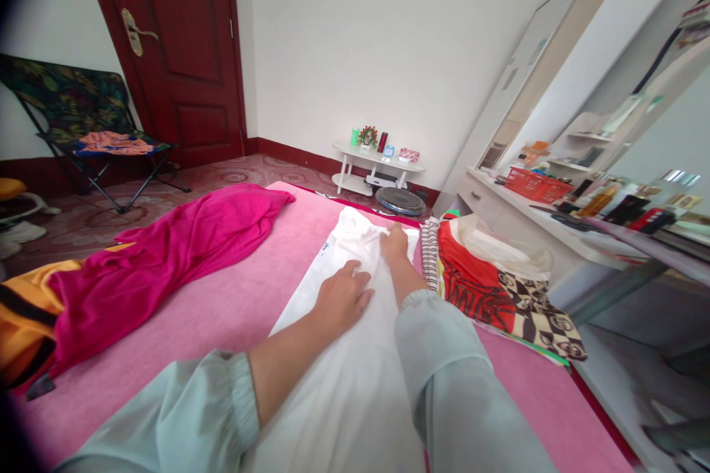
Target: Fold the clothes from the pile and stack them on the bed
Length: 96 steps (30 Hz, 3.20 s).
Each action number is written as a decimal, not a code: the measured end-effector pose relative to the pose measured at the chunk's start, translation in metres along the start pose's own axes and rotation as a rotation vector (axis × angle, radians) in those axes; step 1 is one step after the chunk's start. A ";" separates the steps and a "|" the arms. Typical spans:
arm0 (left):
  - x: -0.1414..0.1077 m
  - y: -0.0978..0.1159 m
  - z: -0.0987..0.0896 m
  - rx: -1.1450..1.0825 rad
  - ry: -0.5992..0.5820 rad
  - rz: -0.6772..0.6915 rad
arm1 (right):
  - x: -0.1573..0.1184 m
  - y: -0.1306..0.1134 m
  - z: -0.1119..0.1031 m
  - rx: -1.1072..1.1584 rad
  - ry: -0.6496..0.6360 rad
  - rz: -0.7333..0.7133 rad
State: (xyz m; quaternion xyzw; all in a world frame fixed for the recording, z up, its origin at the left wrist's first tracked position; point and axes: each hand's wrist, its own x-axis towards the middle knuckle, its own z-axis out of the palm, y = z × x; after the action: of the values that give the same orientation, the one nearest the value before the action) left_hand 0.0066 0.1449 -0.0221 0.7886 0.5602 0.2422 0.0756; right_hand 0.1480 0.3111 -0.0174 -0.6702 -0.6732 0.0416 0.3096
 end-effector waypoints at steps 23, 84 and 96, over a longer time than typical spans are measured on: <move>0.000 -0.001 0.000 0.002 0.078 0.003 | 0.009 -0.044 0.015 0.190 -0.009 -0.150; -0.157 -0.014 -0.087 -0.457 -0.407 0.454 | -0.301 0.029 -0.171 0.027 -0.391 -0.549; -0.095 0.062 -0.044 -0.246 -0.375 0.702 | -0.222 0.013 -0.132 -0.028 -0.331 0.068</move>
State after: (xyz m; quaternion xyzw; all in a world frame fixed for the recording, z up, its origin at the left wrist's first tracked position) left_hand 0.0140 0.0281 0.0123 0.9472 0.2008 0.1706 0.1825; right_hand 0.2015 0.0594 0.0025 -0.6808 -0.6924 0.1524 0.1837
